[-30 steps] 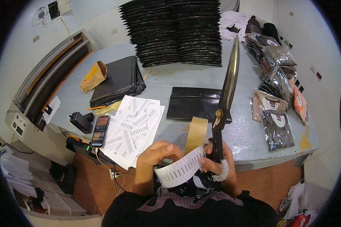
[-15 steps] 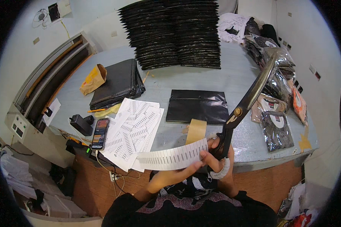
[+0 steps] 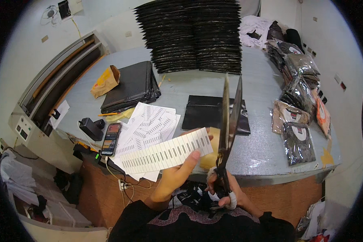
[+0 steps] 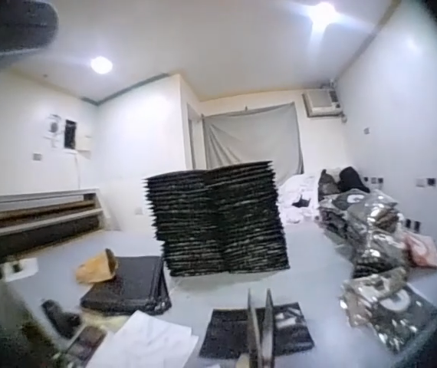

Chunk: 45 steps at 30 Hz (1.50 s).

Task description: Packing clothing items into shipping bags and sealing them with tape.

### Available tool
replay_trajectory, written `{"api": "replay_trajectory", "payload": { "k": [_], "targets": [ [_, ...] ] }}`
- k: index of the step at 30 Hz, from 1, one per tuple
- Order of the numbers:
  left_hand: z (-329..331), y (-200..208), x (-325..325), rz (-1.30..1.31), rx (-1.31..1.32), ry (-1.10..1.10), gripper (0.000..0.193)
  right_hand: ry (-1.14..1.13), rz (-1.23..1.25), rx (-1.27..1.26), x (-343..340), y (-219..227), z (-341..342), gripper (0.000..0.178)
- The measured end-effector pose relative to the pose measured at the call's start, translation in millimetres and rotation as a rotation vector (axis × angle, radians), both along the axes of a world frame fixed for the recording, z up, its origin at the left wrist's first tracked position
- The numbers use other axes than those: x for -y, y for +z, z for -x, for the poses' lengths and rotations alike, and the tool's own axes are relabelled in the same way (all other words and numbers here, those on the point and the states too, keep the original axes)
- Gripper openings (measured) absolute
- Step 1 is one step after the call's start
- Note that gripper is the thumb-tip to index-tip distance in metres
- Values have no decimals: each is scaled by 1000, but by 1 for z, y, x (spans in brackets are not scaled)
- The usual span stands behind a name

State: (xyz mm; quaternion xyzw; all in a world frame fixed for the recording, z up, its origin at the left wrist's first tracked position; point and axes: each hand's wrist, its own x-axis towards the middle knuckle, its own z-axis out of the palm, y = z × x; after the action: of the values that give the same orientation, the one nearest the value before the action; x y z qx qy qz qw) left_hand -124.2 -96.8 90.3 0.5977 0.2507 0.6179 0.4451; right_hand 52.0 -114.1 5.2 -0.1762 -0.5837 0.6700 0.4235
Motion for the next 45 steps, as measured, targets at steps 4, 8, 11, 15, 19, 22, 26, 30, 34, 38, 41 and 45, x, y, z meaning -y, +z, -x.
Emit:
{"api": "replay_trajectory", "payload": {
  "k": [4, 8, 11, 15, 19, 22, 26, 30, 34, 38, 41, 45],
  "targets": [
    [-1, 1, -5, 65, 87, 41, 37, 143, -5, 98, 7, -19, 0, 78],
    [13, -22, -8, 119, -78, 256, 35, 261, -21, 256, 7, -24, 0, 83],
    [16, -21, -14, 143, -21, 335, 32, 185, -115, 442, 6, -22, 0, 84],
    [24, -20, -22, 95, 129, 297, 31, 157, -166, 522, 5, -26, 0, 84],
    [27, -23, -23, 150, 107, 311, 33, 174, -145, 556, 5, -35, 2, 83],
    [27, -24, -23, 188, 102, 338, 33, 172, -162, 568, 5, -37, 3, 82],
    [31, -25, -20, 216, 57, 330, 32, 178, -172, 598, 5, -39, 5, 78],
    [29, -27, -19, 200, 94, 286, 28, 135, -174, 577, 6, -35, 7, 74],
    [28, -29, -19, 178, 49, 314, 24, 103, -201, 578, 7, -40, 8, 65],
    [28, -29, -20, 146, 21, 309, 23, 101, -202, 589, 7, -37, 8, 60],
    [27, -31, -20, 157, 0, 348, 21, 100, -210, 633, 7, -40, 8, 60],
    [26, -29, -19, 141, -28, 378, 19, 85, -195, 603, 9, -35, 9, 61]
  ]
}}
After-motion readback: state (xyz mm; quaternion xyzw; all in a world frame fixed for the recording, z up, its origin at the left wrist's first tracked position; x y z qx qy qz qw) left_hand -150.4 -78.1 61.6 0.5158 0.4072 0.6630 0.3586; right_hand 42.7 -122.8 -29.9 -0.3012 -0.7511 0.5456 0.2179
